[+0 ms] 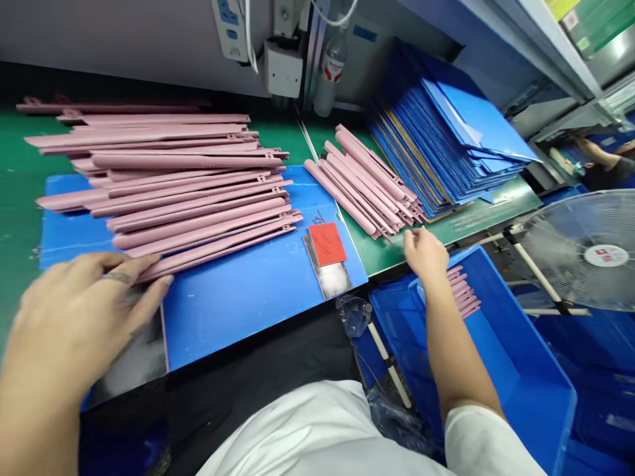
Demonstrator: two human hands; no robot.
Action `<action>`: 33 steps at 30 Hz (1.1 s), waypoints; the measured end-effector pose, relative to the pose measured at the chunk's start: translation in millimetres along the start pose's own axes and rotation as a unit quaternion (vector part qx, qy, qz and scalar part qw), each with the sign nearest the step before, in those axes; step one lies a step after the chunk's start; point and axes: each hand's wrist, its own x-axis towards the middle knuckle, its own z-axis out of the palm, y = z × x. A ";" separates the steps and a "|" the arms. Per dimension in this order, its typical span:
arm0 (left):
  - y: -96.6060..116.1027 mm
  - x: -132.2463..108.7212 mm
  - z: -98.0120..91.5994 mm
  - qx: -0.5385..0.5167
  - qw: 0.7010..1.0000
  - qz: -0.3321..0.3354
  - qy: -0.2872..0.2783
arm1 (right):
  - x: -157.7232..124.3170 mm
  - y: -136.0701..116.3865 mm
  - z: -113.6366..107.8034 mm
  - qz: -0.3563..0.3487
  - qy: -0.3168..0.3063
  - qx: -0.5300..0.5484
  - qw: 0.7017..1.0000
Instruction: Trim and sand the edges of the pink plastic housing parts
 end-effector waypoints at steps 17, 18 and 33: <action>-1.3 -60.6 6.6 -0.030 0.976 -0.014 0.214 | -14.4 8.5 -72.0 0.101 0.148 0.088 0.980; -2.5 -58.1 7.8 -0.024 0.976 -0.009 0.217 | -15.7 -15.2 -84.8 0.044 0.172 0.116 0.977; -7.7 -55.9 7.6 0.000 0.981 -0.042 0.187 | 83.7 -431.1 -256.1 -0.539 0.275 0.216 0.767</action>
